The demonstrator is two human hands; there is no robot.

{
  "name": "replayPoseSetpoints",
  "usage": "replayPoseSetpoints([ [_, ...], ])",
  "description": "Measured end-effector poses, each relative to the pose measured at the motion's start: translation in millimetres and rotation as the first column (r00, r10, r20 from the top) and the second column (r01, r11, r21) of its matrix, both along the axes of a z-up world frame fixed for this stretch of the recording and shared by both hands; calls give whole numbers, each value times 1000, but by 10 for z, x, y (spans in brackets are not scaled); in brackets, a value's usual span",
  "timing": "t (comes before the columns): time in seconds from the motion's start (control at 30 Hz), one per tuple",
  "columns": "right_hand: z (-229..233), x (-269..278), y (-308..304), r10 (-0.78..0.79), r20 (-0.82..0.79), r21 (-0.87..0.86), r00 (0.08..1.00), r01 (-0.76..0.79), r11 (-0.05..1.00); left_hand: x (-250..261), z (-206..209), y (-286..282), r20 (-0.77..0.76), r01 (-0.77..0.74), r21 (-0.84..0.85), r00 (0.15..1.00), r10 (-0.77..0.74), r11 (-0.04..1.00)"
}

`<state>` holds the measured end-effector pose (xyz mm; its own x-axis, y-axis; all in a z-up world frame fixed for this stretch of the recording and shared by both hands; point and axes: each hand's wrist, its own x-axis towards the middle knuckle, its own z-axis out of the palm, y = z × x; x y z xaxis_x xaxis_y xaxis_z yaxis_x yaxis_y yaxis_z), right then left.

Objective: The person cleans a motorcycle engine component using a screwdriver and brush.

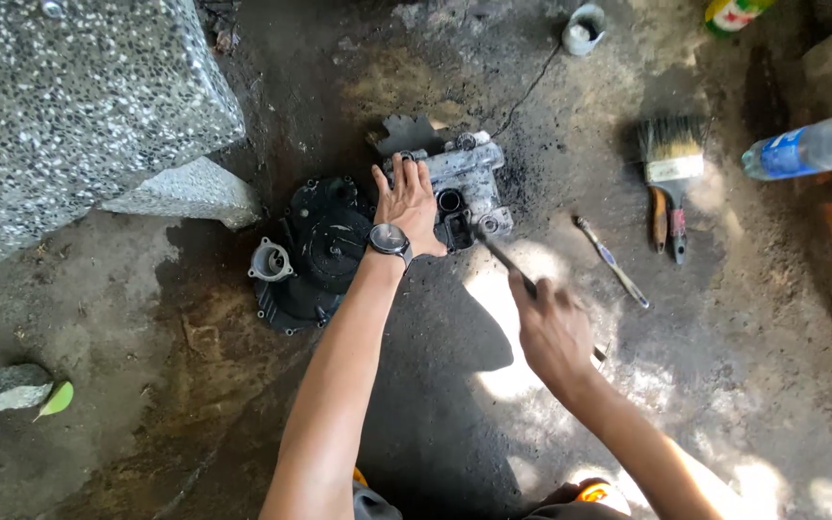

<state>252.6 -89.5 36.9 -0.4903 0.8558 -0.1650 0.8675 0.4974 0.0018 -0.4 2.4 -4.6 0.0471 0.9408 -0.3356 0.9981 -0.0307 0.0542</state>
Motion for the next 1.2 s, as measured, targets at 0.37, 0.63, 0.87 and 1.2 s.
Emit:
replayPoseSetpoints([
  [0.37, -207, 633, 579, 266, -336, 230, 904, -195, 953, 7, 24, -22, 15, 2, 39, 1000, -2, 999],
  [0.63, -253, 683, 865, 314, -208, 148, 926, -288, 946, 1, 32, -23, 27, 1, 43, 1000, -2, 999],
  [0.87, -324, 775, 977, 370, -252, 173, 894, -334, 926, -1, -10, -26, 32, -15, 18, 999, 14, 1000],
  [1.2, -162, 721, 716, 54, -455, 112, 889, -3, 994, 3, -12, -4, 18, -11, 10, 1000, 11, 1000],
])
